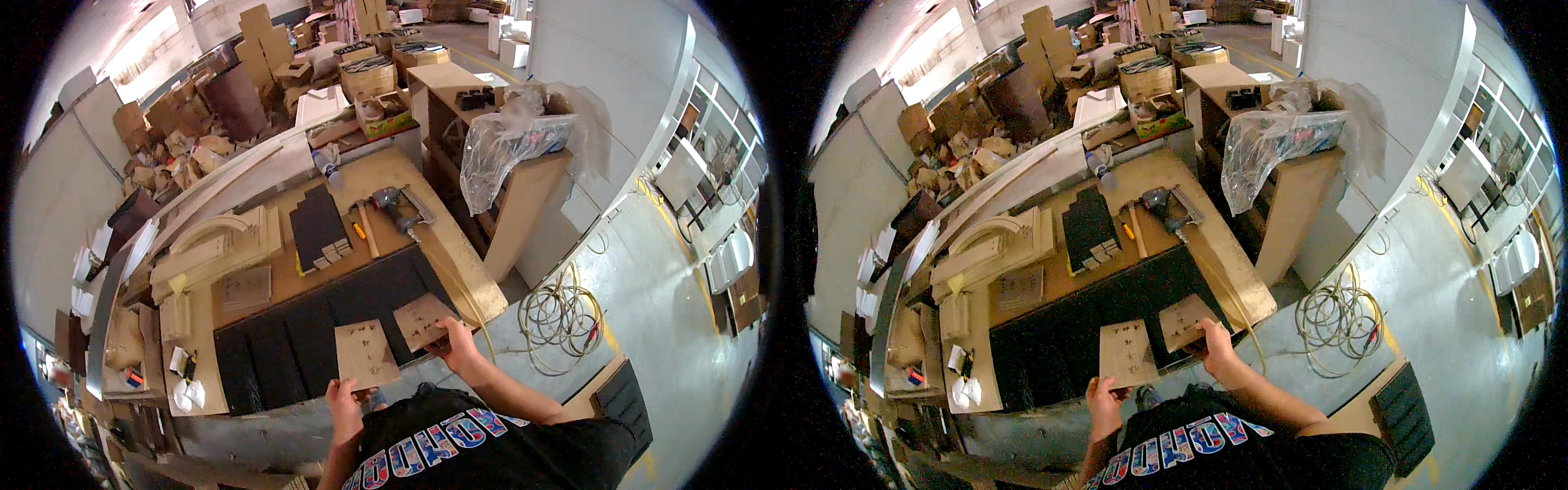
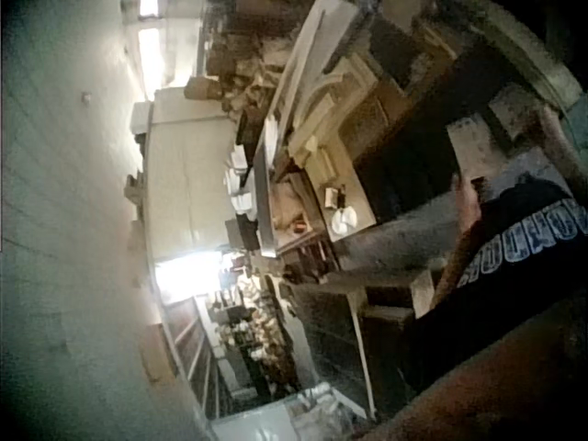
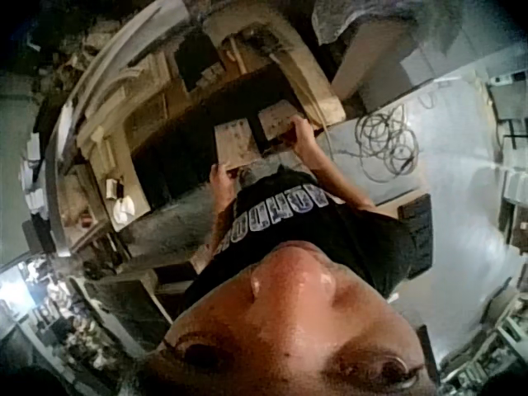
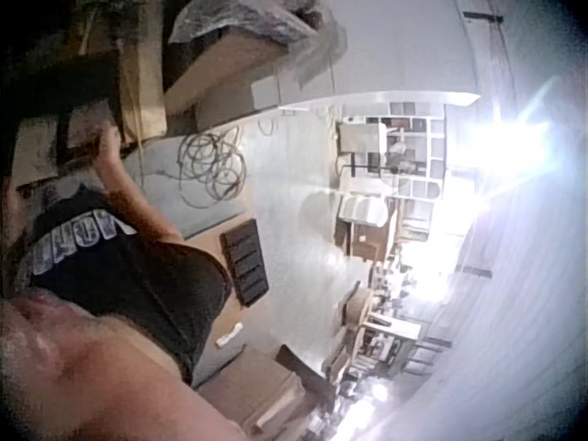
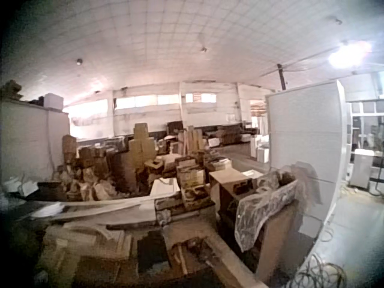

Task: The person places wooden slats onto a dark panel and secures them by hand and with a pneumatic nail gun, then adds a small wooden block and continues nailing.

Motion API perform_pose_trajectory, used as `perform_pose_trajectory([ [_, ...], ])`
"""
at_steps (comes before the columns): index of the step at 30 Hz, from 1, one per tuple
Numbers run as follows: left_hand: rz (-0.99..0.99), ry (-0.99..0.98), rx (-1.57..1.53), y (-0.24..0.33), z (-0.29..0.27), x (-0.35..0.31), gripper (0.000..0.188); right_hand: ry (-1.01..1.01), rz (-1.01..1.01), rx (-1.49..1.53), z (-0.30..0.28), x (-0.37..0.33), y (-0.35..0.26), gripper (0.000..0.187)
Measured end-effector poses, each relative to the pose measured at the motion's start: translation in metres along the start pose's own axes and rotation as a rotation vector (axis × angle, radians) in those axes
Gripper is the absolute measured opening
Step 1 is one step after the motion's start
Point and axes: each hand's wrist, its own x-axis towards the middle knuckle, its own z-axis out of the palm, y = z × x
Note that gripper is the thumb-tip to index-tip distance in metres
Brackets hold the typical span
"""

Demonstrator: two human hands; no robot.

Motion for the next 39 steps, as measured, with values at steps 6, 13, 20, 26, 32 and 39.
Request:
perform_pose_trajectory([
  [6, -0.002, 0.017, -0.115, -0.01, 0.0, 0.011, 0.014, -0.145, 0.117, 0.034, 0.004, 0.003, -0.008, 0.032],
  [13, 0.041, -0.057, -0.153, -0.017, -0.006, 0.016, 0.015, -0.317, -0.097, 0.034, 0.021, -0.059, -0.039, 0.033],
  [20, 0.184, -0.264, -0.258, -0.003, 0.018, 0.01, 0.036, -0.465, -0.07, -0.3, 0.024, -0.063, -0.016, 0.045],
  [26, 0.249, -0.302, -0.24, 0.032, 0.009, 0.01, 0.034, -0.526, -0.036, -0.435, 0.036, -0.069, 0.029, 0.048],
  [32, 0.198, -0.299, -0.237, 0.031, -0.041, 0.033, 0.027, -0.478, 0.013, -0.365, 0.082, -0.054, 0.077, 0.052],
  [39, 0.16, -0.408, -0.111, 0.046, -0.12, 0.073, 0.038, -0.403, 0.128, -0.217, 0.17, -0.059, 0.125, 0.051],
])
